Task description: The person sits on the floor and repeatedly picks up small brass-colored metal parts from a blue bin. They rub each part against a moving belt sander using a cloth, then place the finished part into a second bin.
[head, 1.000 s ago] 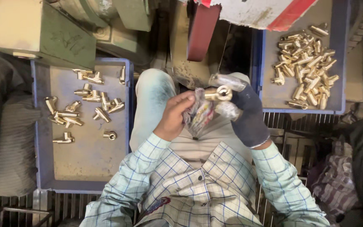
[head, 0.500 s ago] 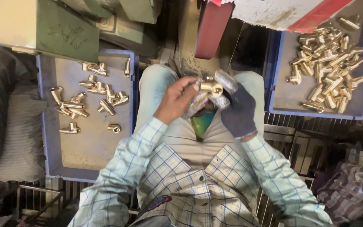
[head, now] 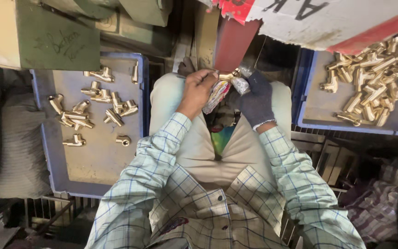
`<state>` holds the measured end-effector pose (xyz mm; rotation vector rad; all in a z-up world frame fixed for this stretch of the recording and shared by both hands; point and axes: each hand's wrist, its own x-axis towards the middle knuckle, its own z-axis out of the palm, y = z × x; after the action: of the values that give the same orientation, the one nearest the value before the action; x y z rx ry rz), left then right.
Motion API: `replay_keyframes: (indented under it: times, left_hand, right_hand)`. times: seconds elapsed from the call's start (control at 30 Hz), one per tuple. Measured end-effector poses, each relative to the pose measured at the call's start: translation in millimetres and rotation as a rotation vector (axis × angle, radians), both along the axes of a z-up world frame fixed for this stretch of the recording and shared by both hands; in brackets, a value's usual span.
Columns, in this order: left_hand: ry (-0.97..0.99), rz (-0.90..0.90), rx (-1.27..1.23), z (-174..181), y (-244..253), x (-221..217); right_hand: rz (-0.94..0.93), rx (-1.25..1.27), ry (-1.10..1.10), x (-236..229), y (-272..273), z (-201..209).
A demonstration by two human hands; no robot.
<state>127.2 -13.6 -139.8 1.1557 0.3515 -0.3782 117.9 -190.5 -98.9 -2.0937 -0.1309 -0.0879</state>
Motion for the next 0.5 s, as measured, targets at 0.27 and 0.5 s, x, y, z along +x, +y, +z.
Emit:
replay_keyframes:
  times: [0.27,0.5]
  left_hand:
    - [0.095,0.093,-0.162,-32,-5,-4]
    - [0.165,0.142,-0.269,-29,-6,-1]
  right_hand:
    - [-0.116,0.086,0.186,7,0,-12]
    - [-0.203,0.318,0.602,15,0,-24]
